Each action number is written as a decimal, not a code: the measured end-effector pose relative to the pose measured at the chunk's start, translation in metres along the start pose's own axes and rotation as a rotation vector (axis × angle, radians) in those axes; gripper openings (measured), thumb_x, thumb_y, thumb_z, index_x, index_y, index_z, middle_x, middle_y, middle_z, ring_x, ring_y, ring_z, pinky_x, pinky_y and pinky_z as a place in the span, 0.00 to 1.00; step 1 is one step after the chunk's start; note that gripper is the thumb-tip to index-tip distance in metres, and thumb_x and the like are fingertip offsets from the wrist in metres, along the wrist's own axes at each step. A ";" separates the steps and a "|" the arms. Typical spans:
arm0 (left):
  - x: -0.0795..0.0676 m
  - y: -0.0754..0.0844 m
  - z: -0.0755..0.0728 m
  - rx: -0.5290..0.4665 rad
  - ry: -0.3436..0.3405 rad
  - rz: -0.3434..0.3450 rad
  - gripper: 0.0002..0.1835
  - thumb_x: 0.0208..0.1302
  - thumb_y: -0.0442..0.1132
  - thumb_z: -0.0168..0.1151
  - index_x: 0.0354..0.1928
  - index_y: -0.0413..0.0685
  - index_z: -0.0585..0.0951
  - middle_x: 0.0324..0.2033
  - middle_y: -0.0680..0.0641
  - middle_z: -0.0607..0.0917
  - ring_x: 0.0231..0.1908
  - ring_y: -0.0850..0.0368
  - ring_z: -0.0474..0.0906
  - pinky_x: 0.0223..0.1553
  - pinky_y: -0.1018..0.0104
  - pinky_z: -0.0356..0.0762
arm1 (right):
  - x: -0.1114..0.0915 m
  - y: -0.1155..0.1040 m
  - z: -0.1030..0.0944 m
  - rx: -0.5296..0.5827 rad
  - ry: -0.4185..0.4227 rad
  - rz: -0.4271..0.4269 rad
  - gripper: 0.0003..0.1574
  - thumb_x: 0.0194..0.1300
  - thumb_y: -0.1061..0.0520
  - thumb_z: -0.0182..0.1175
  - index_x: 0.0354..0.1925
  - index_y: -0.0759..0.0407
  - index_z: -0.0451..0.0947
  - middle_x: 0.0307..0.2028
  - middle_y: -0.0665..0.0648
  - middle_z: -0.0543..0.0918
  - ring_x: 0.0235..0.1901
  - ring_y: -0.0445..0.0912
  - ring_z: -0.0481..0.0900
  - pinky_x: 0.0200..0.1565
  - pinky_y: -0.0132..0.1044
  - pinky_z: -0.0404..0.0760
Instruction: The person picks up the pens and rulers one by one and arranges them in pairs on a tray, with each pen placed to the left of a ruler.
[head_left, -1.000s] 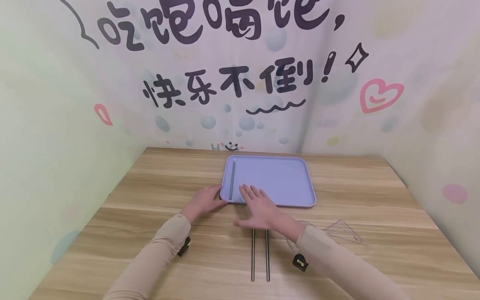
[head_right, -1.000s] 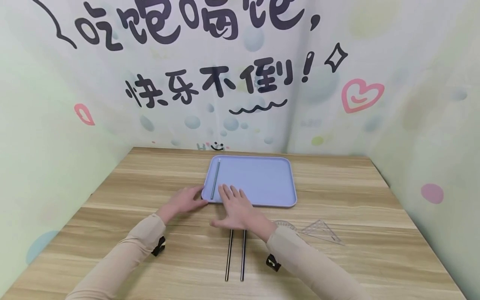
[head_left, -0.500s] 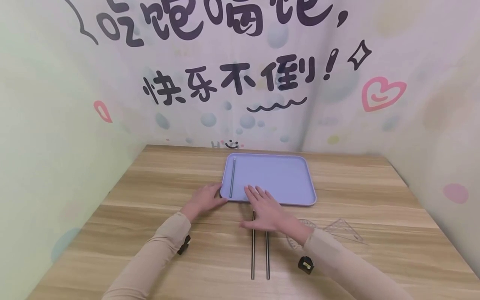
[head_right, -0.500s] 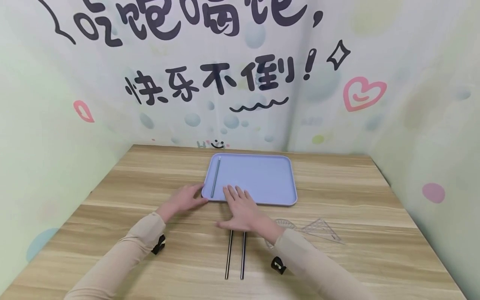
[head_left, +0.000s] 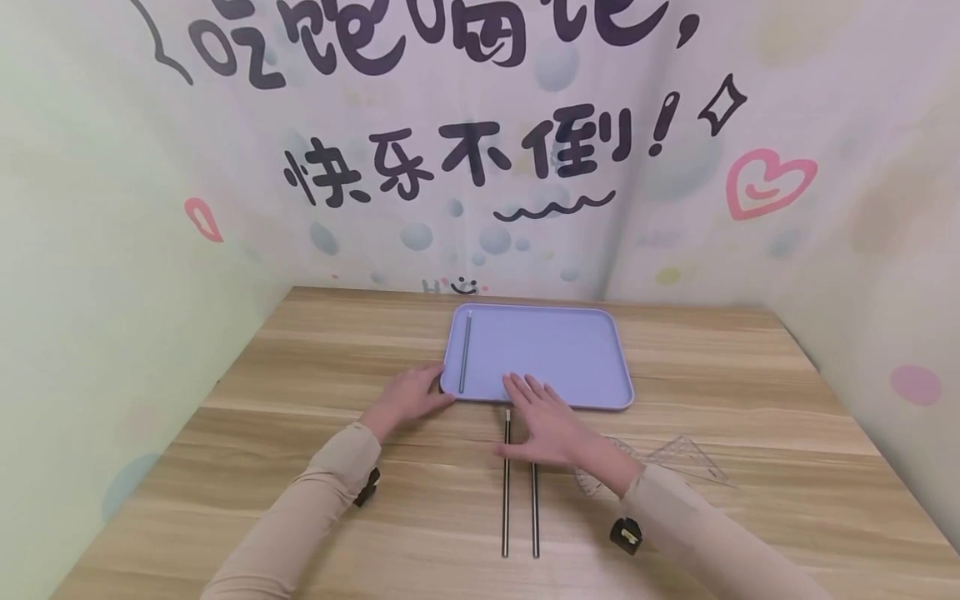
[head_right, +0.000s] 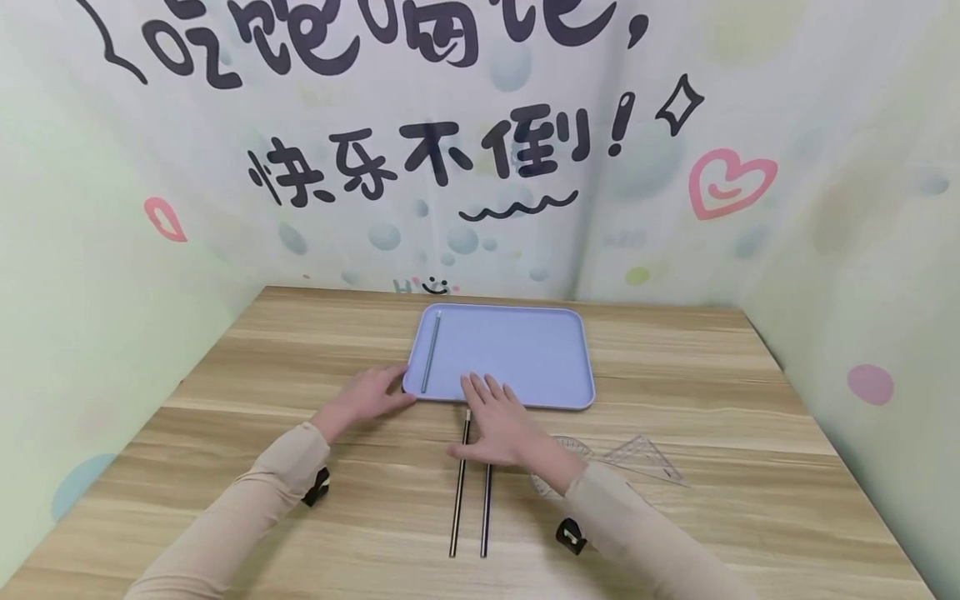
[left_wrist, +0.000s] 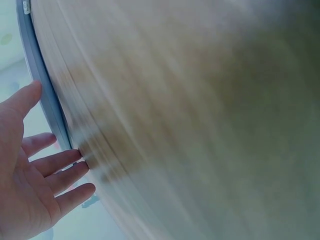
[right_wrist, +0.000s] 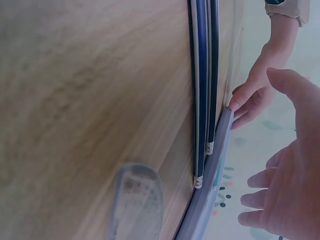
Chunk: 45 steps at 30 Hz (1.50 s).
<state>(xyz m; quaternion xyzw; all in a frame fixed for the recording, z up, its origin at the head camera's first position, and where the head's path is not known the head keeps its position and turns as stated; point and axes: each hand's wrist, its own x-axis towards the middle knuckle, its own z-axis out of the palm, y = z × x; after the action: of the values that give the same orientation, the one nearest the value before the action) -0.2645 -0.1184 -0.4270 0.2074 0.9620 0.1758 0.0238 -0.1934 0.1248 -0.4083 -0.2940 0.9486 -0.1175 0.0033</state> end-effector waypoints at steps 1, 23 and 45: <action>0.000 0.000 0.000 0.001 -0.001 -0.003 0.33 0.57 0.52 0.60 0.61 0.41 0.68 0.55 0.39 0.75 0.54 0.43 0.71 0.56 0.52 0.68 | -0.001 0.000 0.000 0.000 0.000 -0.004 0.62 0.53 0.29 0.54 0.69 0.66 0.44 0.68 0.66 0.51 0.66 0.61 0.48 0.64 0.57 0.51; -0.003 0.002 0.000 0.022 -0.005 0.010 0.33 0.57 0.52 0.60 0.60 0.39 0.68 0.53 0.38 0.76 0.53 0.42 0.72 0.55 0.51 0.69 | -0.021 0.014 0.005 0.020 -0.005 -0.033 0.63 0.50 0.31 0.57 0.69 0.64 0.44 0.66 0.67 0.55 0.64 0.64 0.52 0.62 0.58 0.53; -0.001 0.001 0.000 -0.002 -0.014 0.006 0.34 0.58 0.52 0.60 0.62 0.40 0.67 0.55 0.38 0.74 0.55 0.41 0.70 0.57 0.50 0.66 | -0.039 0.034 -0.004 0.146 0.020 -0.101 0.55 0.48 0.45 0.66 0.66 0.66 0.53 0.63 0.68 0.61 0.62 0.60 0.60 0.61 0.52 0.60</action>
<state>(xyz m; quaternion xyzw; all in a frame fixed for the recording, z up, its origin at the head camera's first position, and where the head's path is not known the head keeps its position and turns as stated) -0.2631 -0.1180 -0.4264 0.2116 0.9610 0.1756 0.0300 -0.1804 0.1745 -0.4148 -0.3391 0.9214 -0.1894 0.0093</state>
